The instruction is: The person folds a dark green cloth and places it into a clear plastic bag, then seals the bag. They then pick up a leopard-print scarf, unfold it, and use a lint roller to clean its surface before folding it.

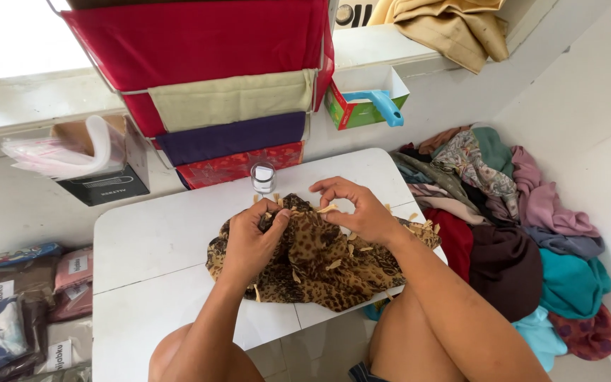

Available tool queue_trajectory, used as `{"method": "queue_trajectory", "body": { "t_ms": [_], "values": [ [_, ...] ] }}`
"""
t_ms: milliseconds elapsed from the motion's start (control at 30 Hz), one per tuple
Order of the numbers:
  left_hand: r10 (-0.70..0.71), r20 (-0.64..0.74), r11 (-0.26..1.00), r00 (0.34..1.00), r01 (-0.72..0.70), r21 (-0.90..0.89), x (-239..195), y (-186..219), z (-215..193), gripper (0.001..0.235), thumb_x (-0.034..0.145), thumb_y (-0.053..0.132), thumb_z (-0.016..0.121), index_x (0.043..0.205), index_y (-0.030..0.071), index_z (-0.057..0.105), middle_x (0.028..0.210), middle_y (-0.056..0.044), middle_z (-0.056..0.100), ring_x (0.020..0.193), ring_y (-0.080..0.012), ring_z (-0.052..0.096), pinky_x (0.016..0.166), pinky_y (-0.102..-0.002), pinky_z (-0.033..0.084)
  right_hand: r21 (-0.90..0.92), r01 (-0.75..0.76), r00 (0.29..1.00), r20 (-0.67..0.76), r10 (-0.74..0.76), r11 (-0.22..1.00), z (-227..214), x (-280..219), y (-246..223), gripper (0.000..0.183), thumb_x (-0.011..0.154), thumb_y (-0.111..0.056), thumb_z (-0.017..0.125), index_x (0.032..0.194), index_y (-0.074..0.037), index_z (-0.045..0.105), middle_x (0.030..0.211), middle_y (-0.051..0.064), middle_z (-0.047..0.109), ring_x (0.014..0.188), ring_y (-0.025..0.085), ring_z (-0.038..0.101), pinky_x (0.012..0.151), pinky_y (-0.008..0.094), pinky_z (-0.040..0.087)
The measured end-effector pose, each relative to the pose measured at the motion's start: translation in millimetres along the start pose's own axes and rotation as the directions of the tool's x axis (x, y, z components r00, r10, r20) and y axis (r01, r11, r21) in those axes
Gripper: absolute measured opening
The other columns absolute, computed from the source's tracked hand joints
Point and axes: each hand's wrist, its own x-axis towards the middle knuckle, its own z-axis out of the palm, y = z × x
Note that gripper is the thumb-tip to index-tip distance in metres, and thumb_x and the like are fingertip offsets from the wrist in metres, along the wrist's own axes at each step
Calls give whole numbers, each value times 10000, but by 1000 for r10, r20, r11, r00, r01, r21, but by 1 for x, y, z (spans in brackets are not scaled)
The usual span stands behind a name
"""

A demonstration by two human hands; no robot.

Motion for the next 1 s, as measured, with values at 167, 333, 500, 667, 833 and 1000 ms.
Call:
{"method": "queue_trajectory", "body": {
  "t_ms": [167,333,500,667,833,1000],
  "values": [
    [-18,-11,999,1000,17,-36,3,-11,6,246,1020,151,630,809,52,703,438,-104,522,387,-101,342,429,-263,341,432,-21,999,47,1,901,2,-3,13,95,939,-96,725,997,-20,736,803,67,715,744,121,616,753,300,489],
    [-82,-34,984,996,76,-160,-3,-7,3,232,1016,128,619,810,55,699,475,-63,519,469,-85,356,483,-255,350,528,-36,998,63,3,849,-3,-16,-18,217,951,-56,697,1158,10,687,826,58,703,758,80,584,756,250,470],
    [-94,-99,972,991,70,-224,-8,-10,2,209,1011,106,629,816,48,681,534,-30,505,564,-82,410,572,-242,373,484,-119,977,214,14,867,-4,-26,-36,250,1007,-132,648,1226,-18,689,809,7,649,752,64,509,747,231,435],
    [-49,-204,974,978,2,-228,-12,2,-7,222,1033,94,595,830,40,667,555,-23,486,586,-78,420,606,-239,375,333,-71,974,226,-6,940,-8,-31,-24,83,936,-94,751,944,-16,778,869,59,703,803,97,553,745,260,482],
    [-30,-171,980,985,-5,-201,-17,5,-7,217,1018,105,624,817,44,679,540,-27,492,572,-86,420,591,-243,379,430,-6,985,157,-68,903,-7,-36,-28,73,938,-92,731,929,-28,765,1009,105,714,858,116,568,779,278,485],
    [-19,-154,976,988,-15,-218,-21,7,-4,236,1030,113,618,811,47,676,540,-38,497,568,-92,415,590,-248,380,576,7,991,108,-85,817,1,-32,-13,141,938,-173,678,841,-71,683,1065,179,709,912,219,649,813,333,511]
  ]
}}
